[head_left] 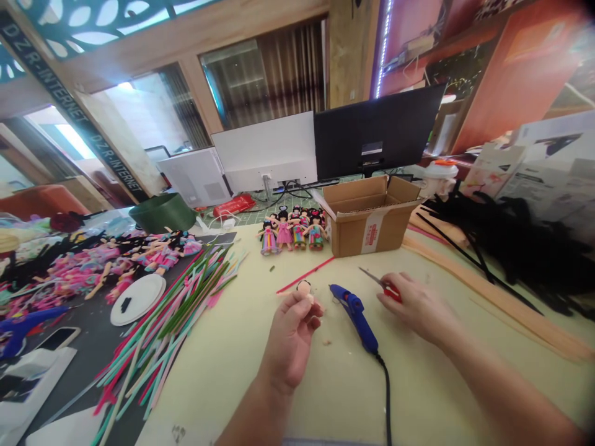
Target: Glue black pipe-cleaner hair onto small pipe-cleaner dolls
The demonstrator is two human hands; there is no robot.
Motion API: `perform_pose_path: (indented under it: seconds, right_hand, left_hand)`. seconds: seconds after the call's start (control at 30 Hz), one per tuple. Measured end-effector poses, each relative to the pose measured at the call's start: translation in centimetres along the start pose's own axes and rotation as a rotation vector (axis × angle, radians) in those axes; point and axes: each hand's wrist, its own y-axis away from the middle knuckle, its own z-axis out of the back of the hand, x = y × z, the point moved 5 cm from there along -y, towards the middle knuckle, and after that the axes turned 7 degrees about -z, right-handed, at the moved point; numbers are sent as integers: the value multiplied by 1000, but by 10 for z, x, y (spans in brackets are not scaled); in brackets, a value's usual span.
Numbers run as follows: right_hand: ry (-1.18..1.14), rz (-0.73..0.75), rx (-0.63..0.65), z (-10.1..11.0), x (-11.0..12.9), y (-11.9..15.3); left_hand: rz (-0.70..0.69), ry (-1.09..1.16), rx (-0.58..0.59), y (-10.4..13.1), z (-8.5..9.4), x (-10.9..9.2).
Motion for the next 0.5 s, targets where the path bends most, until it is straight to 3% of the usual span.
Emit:
perform_pose_path:
  seconds: [0.1,0.2,0.33,0.5]
  right_hand:
    - [56,77,-68,0,8,3]
    - [-158,194,-219,22,32,18]
    - [-545,351,-96,36,72,46]
    - [-645,408,-61,36,93,66]
  left_hand:
    - [-16,-33,14,3,-3,-1]
    - [-30,-64,52,6,-8,1]
    - [-19,-99,93,9,-13,7]
    - [49,-70,108,14,-16,16]
